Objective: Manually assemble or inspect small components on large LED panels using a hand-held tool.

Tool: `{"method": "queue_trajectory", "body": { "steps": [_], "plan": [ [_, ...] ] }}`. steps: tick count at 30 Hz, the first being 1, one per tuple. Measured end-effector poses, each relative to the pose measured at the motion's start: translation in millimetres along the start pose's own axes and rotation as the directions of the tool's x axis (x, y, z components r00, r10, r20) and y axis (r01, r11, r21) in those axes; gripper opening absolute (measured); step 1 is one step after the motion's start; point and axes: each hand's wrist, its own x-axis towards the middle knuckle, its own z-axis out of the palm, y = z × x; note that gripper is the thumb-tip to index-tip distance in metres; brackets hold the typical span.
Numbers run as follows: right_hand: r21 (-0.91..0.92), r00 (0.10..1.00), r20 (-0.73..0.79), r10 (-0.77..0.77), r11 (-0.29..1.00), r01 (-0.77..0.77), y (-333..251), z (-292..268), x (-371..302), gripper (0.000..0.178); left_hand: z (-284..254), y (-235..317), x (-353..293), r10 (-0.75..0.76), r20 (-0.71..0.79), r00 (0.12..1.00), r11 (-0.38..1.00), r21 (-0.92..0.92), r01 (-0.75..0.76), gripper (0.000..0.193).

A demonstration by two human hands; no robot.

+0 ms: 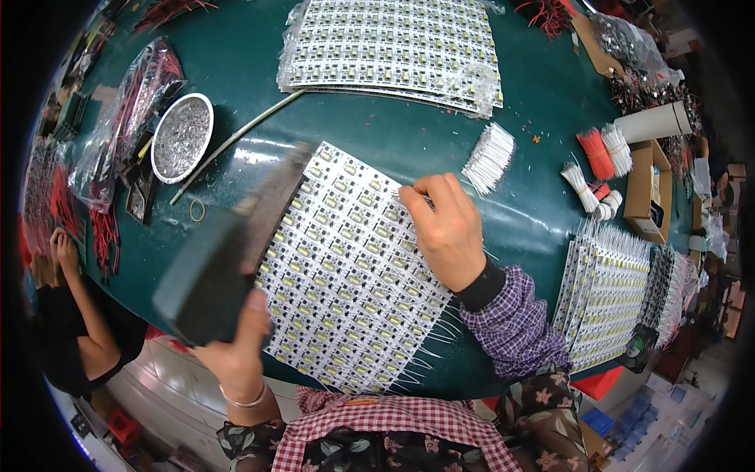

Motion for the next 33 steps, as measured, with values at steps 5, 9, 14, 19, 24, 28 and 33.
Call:
{"method": "queue_trajectory", "body": {
  "steps": [5, 9, 14, 19, 24, 28, 33],
  "plan": [
    [-0.013, 1.0, -0.02, -0.015, 1.0, 0.015, 0, -2, 1, 0.025, 9, -18, -11, 0.099, 0.315, 0.944, 0.981, 0.128, -0.145, 0.036],
    [-0.008, 1.0, -0.017, -0.018, 1.0, 0.018, 1, -1, 2, 0.024, 25, -4, -13, -0.104, 0.251, 0.962, 0.992, 0.101, 0.08, 0.018],
    [-0.009, 1.0, -0.022, -0.021, 1.0, 0.02, 1, 0, 2, 0.023, 25, -11, -15, -0.024, 0.302, 0.953, 0.984, 0.177, -0.031, 0.023],
    [-0.008, 1.0, -0.02, -0.022, 1.0, 0.022, 1, -1, 3, 0.021, 19, -14, -15, -0.073, 0.391, 0.918, 0.956, 0.288, -0.047, 0.025],
    [-0.014, 0.999, -0.023, -0.029, 0.999, 0.029, 0, -1, 3, 0.02, 21, -13, -15, -0.046, 0.359, 0.932, 0.958, 0.279, -0.06, 0.021],
    [-0.017, 0.999, -0.018, -0.03, 0.999, 0.03, -1, -1, 3, 0.02, 31, -3, -13, -0.027, 0.296, 0.955, 0.988, 0.153, -0.02, 0.017],
    [-0.018, 1.0, -0.013, -0.028, 0.999, 0.028, 0, -2, 3, 0.021, 27, -10, -11, 0.102, 0.275, 0.956, 0.972, 0.176, -0.154, 0.019]
  ]
}}
